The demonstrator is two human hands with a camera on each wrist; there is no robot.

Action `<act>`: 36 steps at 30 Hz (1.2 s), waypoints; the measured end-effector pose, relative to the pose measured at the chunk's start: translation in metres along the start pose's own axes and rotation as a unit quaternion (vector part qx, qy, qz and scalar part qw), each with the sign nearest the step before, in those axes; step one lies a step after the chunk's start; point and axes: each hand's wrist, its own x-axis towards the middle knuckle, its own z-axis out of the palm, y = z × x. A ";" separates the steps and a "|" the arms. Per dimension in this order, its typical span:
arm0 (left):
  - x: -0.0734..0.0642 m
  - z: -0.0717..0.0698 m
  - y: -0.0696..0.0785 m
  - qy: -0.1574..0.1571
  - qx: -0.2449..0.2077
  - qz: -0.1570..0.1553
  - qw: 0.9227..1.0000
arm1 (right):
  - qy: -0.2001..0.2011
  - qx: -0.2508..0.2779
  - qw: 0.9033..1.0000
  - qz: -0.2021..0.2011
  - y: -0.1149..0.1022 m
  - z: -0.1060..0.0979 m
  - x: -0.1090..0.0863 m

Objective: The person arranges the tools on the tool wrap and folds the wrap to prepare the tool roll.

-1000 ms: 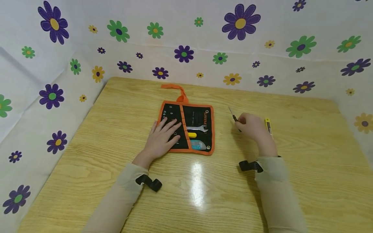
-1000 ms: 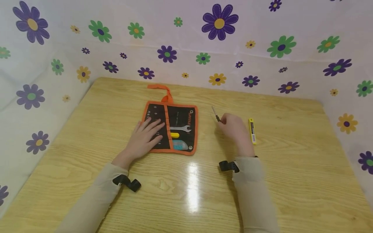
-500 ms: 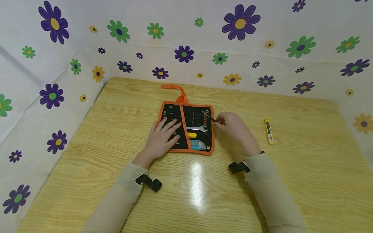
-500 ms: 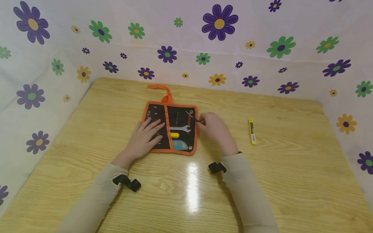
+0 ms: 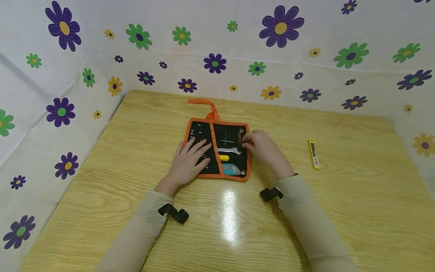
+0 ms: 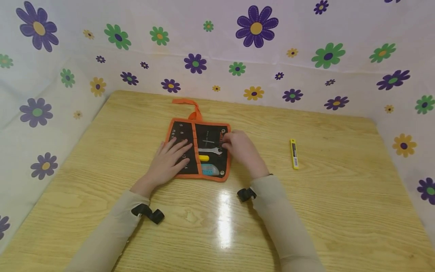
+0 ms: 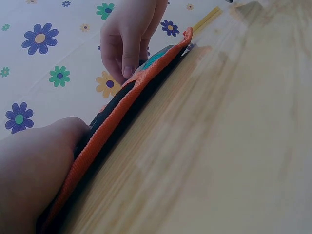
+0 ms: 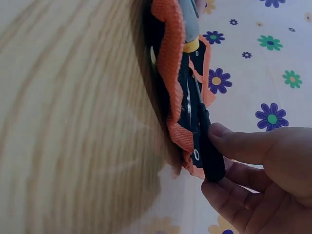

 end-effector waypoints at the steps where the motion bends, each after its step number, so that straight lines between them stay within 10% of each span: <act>1: 0.000 0.000 0.000 -0.001 0.001 0.000 1.000 | 0.004 -0.001 1.000 -0.005 0.000 0.001 0.001; 36: 0.000 0.001 -0.001 0.006 -0.005 0.005 1.000 | -0.010 -0.001 1.000 -0.024 -0.018 0.019 0.025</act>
